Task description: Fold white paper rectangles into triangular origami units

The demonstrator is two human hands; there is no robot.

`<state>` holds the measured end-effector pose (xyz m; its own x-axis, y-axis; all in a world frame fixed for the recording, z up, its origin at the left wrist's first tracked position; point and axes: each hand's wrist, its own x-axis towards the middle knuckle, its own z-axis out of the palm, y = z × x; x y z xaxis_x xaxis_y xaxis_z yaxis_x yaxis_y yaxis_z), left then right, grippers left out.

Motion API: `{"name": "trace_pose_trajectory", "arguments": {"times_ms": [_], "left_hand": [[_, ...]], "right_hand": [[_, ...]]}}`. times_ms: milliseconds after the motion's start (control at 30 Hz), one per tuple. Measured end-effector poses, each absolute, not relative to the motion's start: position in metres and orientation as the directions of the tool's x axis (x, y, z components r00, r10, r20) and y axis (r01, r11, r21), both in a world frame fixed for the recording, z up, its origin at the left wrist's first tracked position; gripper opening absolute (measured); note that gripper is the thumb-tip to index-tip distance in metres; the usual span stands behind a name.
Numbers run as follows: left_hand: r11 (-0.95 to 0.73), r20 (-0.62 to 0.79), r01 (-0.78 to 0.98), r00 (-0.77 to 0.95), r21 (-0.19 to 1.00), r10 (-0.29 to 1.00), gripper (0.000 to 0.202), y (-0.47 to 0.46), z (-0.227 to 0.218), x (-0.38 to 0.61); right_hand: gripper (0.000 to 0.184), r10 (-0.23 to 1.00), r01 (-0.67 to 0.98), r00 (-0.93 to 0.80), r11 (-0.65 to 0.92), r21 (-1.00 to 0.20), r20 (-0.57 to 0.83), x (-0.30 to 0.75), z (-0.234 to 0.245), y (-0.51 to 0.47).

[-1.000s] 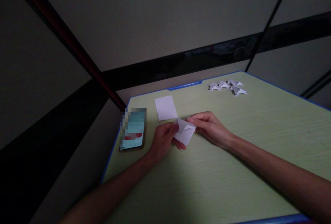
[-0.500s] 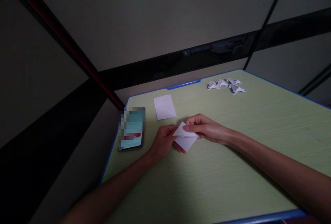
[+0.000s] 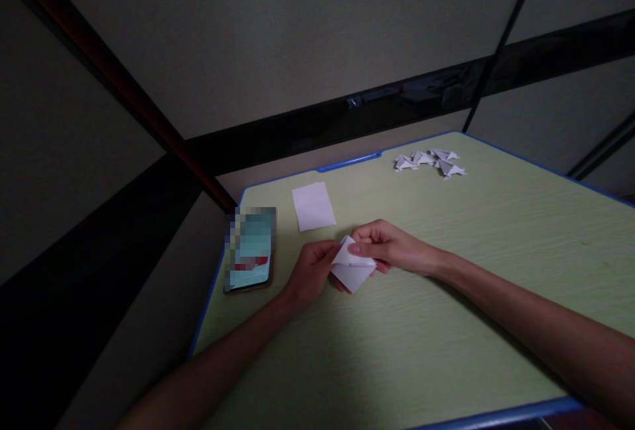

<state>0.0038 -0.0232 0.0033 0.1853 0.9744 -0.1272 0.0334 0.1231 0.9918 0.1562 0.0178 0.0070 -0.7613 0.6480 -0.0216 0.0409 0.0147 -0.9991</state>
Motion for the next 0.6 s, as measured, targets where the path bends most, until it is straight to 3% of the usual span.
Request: {"name": "trace_pose_trajectory", "arguments": {"times_ms": [133, 333, 467, 600], "left_hand": [[0.077, -0.083, 0.065, 0.101, 0.995, 0.991, 0.019, -0.022, 0.004, 0.003], [-0.116, 0.131, 0.127, -0.122, 0.985, 0.984, 0.019, -0.019, 0.006, -0.001], [-0.206, 0.229, 0.174, -0.123, 0.963, 0.966, 0.023, -0.021, 0.008, -0.001], [-0.212, 0.225, 0.156, -0.074, 0.965, 0.972, 0.029, -0.025, 0.008, 0.002]], "right_hand": [[0.026, 0.681, 0.059, -0.730, -0.008, -0.998, -0.049, 0.156, 0.011, 0.017], [0.022, 0.814, -0.056, -0.580, -0.026, -0.998, 0.012, 0.148, 0.017, 0.007], [0.022, 0.892, -0.107, -0.451, -0.016, -0.994, 0.034, 0.140, 0.016, 0.000], [0.021, 0.928, -0.163, -0.372, -0.036, -0.986, 0.028, 0.140, 0.015, 0.001]]}}
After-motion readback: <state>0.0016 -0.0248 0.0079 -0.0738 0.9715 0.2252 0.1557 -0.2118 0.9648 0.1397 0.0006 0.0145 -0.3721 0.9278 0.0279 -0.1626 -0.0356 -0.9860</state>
